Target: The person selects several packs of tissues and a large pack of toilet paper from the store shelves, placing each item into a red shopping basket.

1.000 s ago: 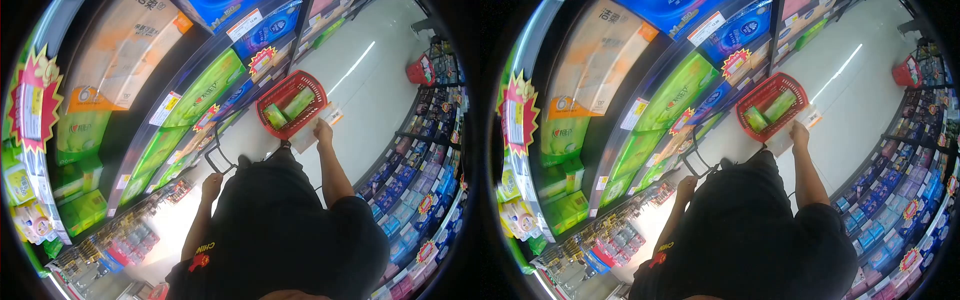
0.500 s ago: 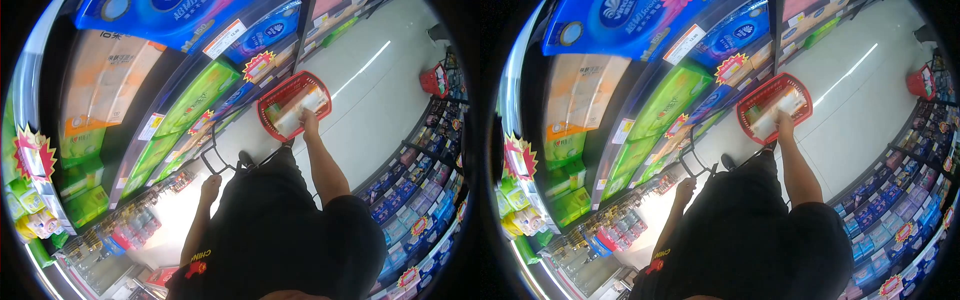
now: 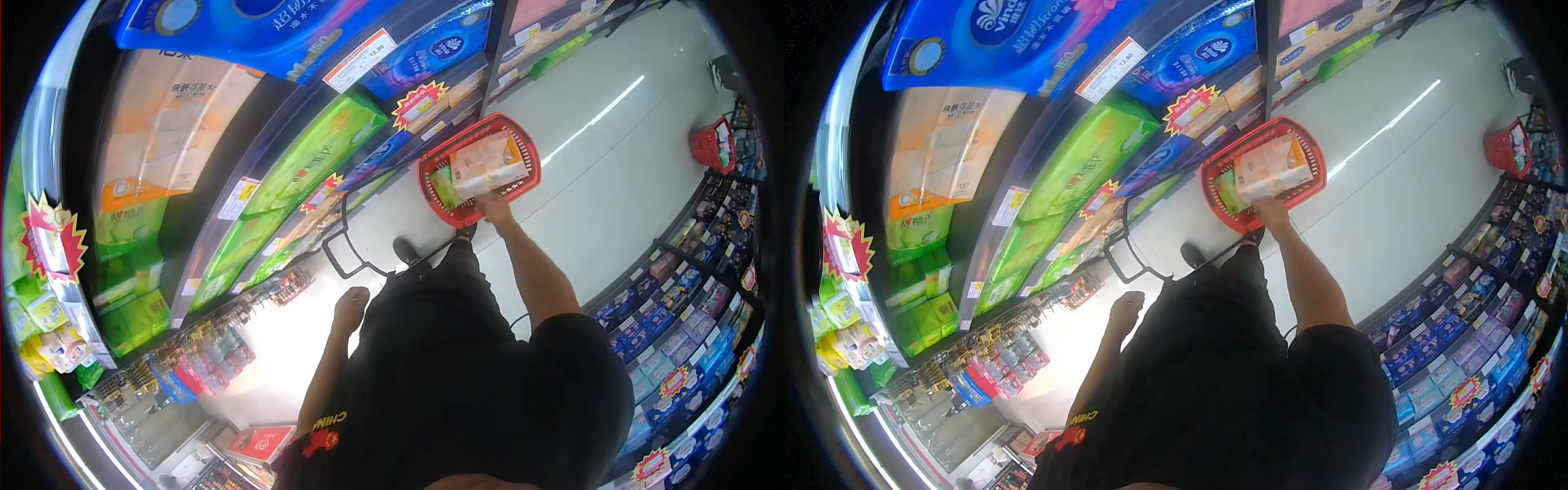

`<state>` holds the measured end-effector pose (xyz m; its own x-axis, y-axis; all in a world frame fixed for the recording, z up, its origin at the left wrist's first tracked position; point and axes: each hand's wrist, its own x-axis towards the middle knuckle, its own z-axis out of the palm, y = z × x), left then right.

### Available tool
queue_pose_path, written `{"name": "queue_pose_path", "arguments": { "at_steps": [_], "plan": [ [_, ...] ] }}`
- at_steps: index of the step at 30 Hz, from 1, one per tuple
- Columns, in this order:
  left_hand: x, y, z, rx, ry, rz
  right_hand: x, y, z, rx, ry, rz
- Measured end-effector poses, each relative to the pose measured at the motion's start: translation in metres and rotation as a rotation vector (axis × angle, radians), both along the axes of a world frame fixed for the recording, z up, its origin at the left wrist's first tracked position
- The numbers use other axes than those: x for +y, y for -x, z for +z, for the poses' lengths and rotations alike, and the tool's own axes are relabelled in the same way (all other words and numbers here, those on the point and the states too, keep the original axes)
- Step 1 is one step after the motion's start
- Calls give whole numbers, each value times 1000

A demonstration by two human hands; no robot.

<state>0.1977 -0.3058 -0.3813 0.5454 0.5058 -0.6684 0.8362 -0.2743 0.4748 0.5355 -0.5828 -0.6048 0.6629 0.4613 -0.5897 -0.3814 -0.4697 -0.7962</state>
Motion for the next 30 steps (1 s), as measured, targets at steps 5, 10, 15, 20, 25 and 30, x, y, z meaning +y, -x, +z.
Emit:
{"name": "queue_pose_path", "arguments": {
  "at_steps": [5, 10, 15, 20, 25, 30],
  "plan": [
    [18, 14, -17, -54, -110, -58, -19, 67, 19, 337, 172, -99],
    [56, 32, -49, -37, -261, 84, -24, 119, 29, 306, 164, 56],
    [97, 44, -86, -33, -242, 434, -9, 117, 76, 312, 229, 92],
    [119, 53, -113, -51, -199, 550, 9, 104, 119, 222, 257, 23],
    [121, 63, -167, -116, -133, 468, 22, 111, 147, 193, 212, 27],
    [111, 59, -195, -206, 118, 525, 49, 138, 173, 83, 355, 182]
  ]
}}
